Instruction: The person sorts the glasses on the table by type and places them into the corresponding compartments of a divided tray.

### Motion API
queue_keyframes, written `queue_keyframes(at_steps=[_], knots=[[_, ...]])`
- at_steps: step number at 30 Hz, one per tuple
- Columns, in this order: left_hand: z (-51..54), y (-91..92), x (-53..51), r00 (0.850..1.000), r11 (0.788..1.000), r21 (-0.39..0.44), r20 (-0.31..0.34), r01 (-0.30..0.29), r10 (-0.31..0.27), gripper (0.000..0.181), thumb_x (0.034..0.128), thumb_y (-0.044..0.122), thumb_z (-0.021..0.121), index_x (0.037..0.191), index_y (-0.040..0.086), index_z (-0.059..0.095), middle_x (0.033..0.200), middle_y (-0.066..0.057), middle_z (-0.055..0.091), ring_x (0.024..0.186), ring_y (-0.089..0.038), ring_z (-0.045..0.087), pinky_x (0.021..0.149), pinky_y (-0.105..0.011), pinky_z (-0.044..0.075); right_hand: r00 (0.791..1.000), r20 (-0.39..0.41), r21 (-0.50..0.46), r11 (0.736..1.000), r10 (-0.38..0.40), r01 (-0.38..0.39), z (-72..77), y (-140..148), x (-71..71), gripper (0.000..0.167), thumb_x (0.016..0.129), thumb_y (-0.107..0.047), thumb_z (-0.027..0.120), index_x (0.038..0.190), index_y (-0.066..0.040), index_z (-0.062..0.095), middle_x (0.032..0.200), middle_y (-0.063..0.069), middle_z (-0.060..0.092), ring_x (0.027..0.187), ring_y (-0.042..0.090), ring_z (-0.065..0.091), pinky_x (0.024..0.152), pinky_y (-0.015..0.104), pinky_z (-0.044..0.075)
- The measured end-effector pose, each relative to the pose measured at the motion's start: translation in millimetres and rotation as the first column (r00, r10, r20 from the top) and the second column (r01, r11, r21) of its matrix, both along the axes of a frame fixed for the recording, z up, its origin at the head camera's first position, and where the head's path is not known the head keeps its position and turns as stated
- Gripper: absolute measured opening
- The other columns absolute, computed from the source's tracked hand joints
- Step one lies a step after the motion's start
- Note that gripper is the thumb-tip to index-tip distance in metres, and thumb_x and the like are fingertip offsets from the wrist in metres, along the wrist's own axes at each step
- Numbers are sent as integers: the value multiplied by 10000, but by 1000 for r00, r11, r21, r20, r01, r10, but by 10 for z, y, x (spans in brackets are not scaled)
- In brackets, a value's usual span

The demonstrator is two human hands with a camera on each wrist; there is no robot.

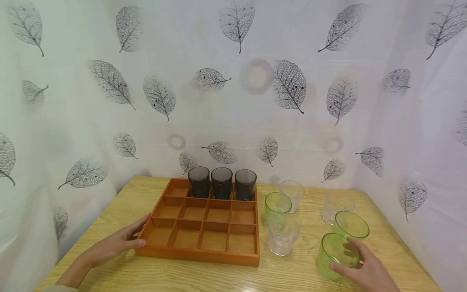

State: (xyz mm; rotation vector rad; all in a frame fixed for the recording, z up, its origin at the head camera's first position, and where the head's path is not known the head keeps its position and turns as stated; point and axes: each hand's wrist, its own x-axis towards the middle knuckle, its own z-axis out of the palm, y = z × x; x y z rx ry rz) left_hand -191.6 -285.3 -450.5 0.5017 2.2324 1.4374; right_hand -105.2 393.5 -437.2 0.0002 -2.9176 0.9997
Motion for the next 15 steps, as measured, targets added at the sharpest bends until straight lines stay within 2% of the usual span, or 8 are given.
queue_keyframes(at_steps=[8, 15], knots=[[17, 4, 12, 1000, 1000, 2, 8, -5, 5, 815, 1092, 248, 543, 1663, 71, -11, 1690, -258, -38, 1464, -626, 120, 1128, -712, 250, 1000, 25, -21, 1000, 10, -10, 2, -18, -6, 847, 937, -263, 788, 1473, 187, 310, 1364, 390, 541, 944, -221, 447, 725, 212, 532], [7, 3, 12, 1000, 1000, 4, 1, -5, 5, 813, 1091, 240, 545, 1663, 68, -7, 1691, -255, -33, 1468, -619, 123, 1131, -704, 256, 1000, -10, -25, 1000, -7, 6, 64, -76, 22, 831, 925, -266, 805, 1470, 165, 349, 1333, 342, 591, 942, -223, 463, 721, 212, 537]])
